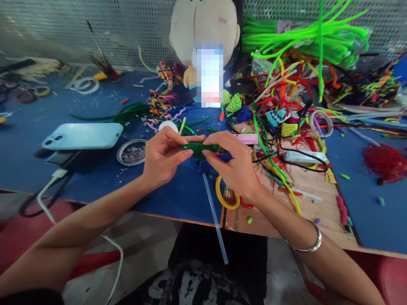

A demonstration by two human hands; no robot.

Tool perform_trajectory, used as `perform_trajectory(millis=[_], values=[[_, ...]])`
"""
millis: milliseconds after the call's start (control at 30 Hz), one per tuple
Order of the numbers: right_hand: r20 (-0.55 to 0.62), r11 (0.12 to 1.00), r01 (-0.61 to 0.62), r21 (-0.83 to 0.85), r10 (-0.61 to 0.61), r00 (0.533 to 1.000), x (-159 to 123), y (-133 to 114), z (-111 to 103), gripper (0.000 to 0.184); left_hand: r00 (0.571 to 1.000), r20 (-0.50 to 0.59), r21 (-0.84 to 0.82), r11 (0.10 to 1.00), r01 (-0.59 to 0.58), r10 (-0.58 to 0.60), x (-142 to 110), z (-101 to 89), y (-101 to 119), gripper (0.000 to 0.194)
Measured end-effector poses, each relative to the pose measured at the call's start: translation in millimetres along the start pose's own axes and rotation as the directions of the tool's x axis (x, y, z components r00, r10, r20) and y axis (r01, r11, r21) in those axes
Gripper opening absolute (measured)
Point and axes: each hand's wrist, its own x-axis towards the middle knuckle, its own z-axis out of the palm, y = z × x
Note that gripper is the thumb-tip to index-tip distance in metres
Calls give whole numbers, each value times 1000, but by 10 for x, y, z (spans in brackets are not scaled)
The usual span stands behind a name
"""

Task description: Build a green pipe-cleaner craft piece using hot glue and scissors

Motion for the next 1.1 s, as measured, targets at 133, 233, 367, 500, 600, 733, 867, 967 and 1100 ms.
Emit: perform_trajectory(millis=[133, 233, 367, 500, 600, 733, 867, 967, 1100], values=[[15, 1000, -13, 14, 13, 1000, 3, -6, -4, 11, 1000, 23, 40, 999, -12, 11, 2, -13, -3, 20], [27, 999, -31, 22, 31, 999, 7, -17, -10, 11, 1000, 26, 74, 997, -18, 16, -2, -23, -4, 18], [41, 994, -101, 31, 100, 994, 14, -40, -26, 12, 998, 20, 116, 991, -62, 60, -3, -23, 33, 13], [53, 986, -148, 73, 145, 988, 26, -66, -48, 10, 992, 33, 145, 981, -129, 126, 7, -23, 65, 11], [67, 987, -156, 40, 153, 986, 32, -69, -62, 7, 989, 48, 159, 976, -147, 141, 16, -24, 53, 13], [70, 991, -133, -15, 133, 989, 34, -58, -64, 5, 989, 67, 152, 978, -141, 132, 13, -8, 24, 20], [80, 993, -110, -35, 113, 990, 42, -63, -54, 3, 990, 92, 244, 961, -129, 110, 3, 10, 36, 31], [105, 994, -110, -20, 111, 988, 43, -70, -47, 3, 986, 119, 352, 923, -153, 118, 7, 7, 63, 24], [135, 996, -87, -26, 89, 987, 37, -74, -44, 4, 973, 137, 425, 877, -225, 183, 17, -2, 78, 13]])
